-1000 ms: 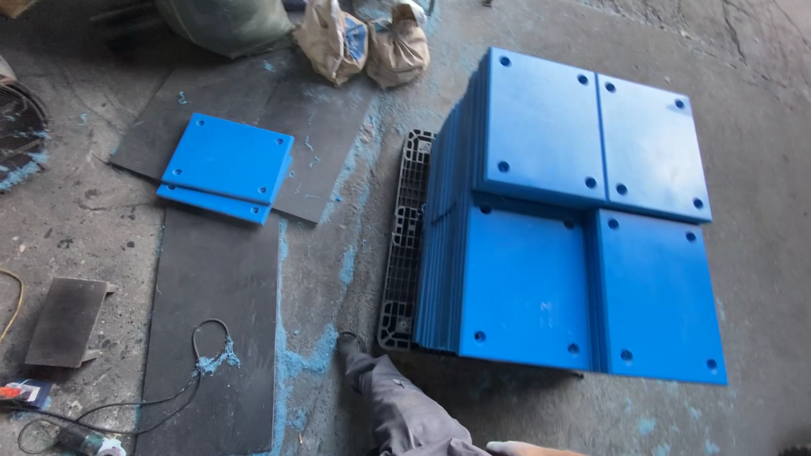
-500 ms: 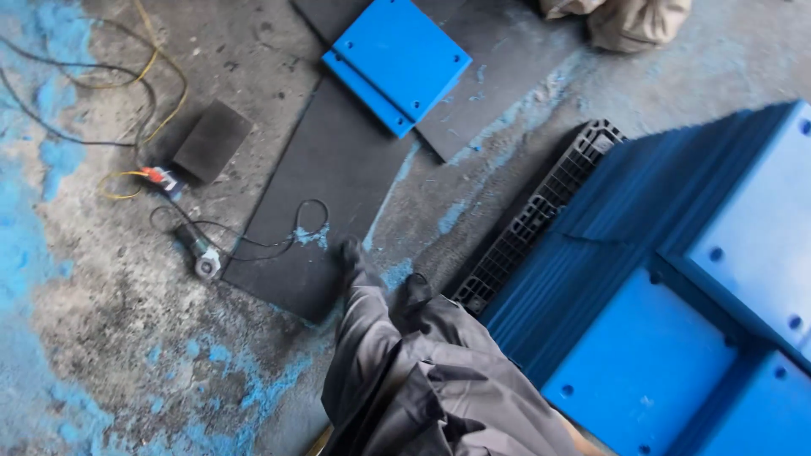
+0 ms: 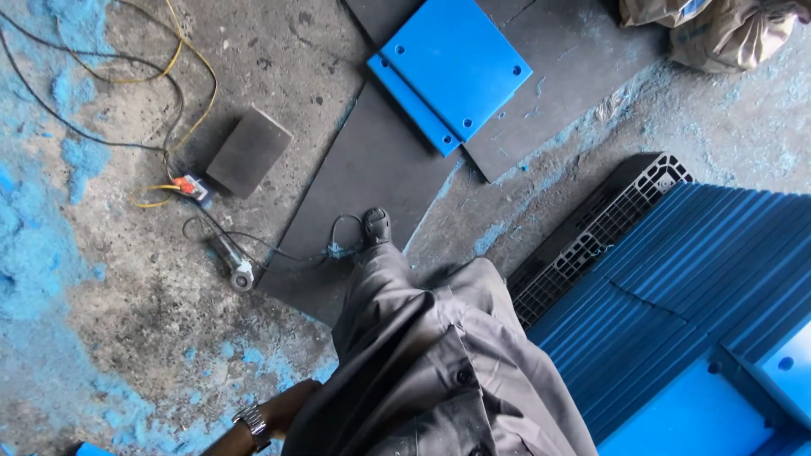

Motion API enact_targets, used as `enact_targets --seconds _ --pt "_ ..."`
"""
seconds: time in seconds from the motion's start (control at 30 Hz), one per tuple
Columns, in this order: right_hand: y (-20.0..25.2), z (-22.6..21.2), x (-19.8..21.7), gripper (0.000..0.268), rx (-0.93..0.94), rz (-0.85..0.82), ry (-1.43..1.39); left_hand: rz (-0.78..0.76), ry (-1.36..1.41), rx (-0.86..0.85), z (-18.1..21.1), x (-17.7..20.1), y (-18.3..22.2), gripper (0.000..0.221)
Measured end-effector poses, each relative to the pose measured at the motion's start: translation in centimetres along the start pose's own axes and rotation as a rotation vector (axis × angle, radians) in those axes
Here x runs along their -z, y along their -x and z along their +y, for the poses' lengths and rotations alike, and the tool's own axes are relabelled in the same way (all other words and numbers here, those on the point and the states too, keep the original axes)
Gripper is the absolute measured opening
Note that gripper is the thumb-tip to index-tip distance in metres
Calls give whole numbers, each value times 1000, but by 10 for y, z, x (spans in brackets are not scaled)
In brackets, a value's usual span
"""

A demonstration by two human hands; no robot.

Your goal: Stacking and organizing large blue plastic panels onto wooden pallets in an industrial setting.

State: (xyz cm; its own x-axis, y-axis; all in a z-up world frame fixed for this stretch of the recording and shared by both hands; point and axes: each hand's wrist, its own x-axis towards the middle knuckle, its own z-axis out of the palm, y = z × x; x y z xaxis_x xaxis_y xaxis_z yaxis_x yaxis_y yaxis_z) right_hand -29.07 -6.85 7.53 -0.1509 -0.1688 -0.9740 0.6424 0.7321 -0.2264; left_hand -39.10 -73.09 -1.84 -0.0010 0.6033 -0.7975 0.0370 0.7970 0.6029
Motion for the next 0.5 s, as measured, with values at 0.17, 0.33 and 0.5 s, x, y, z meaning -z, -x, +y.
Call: enact_targets --seconds 0.17,0.33,0.5 --pt "-48 -28 87 47 -1 58 53 -86 -36 -54 2 55 31 27" --pt "-134 -37 244 47 12 118 162 -123 -41 -110 94 315 -24 25" --pt "-162 -65 398 48 -52 69 316 658 182 -134 228 553 -84 22"
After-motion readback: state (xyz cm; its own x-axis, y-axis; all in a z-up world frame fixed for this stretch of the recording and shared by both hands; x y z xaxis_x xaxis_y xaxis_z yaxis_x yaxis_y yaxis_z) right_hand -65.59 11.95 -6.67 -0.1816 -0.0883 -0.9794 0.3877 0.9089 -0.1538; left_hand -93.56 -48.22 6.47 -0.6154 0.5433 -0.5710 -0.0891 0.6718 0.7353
